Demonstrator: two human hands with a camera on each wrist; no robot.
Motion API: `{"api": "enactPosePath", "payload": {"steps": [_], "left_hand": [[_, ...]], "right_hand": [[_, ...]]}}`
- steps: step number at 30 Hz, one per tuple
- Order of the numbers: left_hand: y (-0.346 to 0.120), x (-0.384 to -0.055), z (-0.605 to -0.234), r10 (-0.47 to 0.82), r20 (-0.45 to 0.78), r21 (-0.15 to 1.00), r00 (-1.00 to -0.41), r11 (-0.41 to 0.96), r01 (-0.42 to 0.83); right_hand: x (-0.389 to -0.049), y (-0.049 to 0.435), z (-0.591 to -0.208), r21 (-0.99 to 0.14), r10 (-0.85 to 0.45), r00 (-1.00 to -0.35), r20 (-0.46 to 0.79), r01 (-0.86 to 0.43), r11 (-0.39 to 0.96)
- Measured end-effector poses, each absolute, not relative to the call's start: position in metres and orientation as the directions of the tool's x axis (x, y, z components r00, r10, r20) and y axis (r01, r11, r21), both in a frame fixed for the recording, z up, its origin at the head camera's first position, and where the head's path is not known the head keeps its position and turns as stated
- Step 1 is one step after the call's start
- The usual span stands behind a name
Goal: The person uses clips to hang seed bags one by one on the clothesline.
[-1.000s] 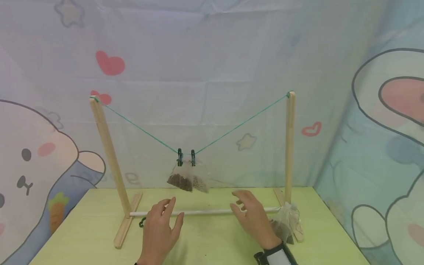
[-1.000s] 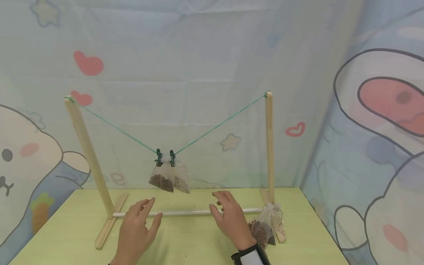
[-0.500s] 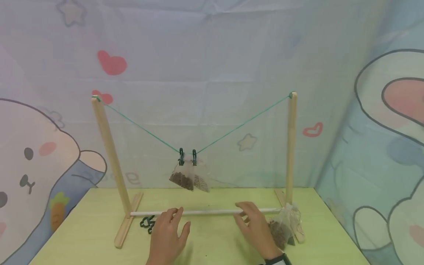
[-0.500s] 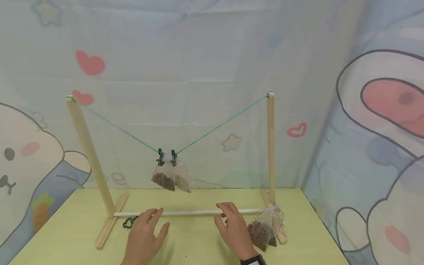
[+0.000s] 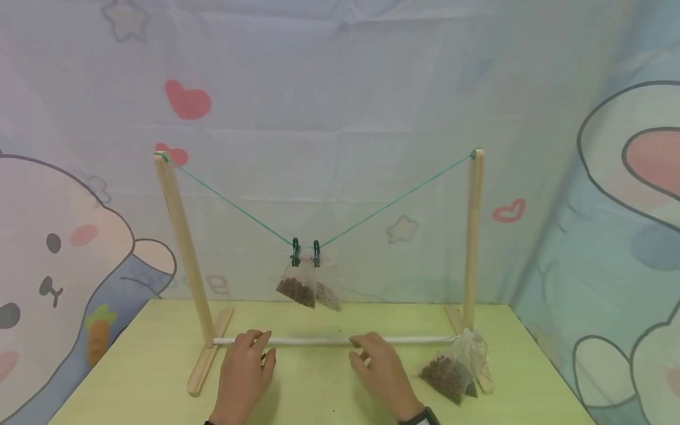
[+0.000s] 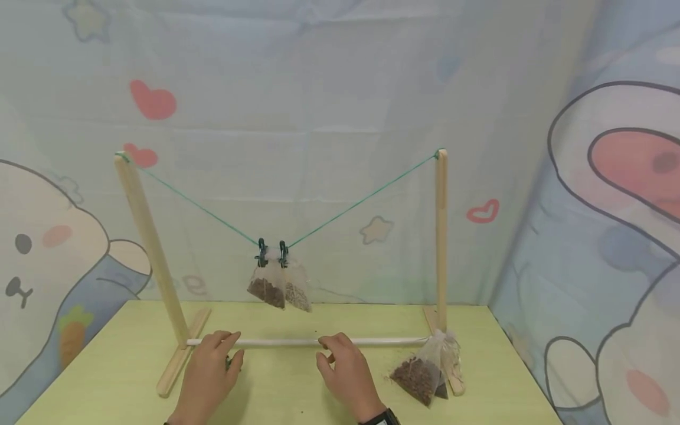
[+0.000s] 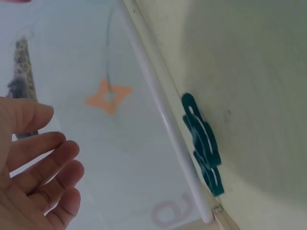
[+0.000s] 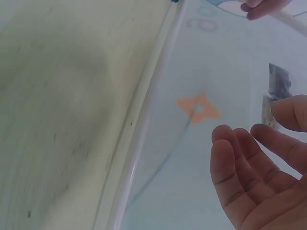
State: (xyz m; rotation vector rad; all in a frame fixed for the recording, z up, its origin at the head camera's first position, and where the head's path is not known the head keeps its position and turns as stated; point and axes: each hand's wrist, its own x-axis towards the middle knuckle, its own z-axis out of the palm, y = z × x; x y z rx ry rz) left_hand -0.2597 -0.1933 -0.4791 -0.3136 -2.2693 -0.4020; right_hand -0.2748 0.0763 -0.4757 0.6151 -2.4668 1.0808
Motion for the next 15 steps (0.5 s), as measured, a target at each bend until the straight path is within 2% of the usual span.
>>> {"api": "enactPosePath", "payload": {"steps": [5,15], "left_hand": [[-0.204,-0.262,-0.483,0.108,0.677,0.204,-0.728,0.923,0.326],[-0.221,-0.272,-0.502,0.194,0.566,0.12,-0.801,0.942,0.313]], "right_hand": [[-0.273,0.061,-0.478,-0.603,-0.291,-0.831,0.475,-0.548,0.58],[-0.269,0.048,-0.483,-0.621,-0.336,-0.835,0.435,-0.549,0.56]]}}
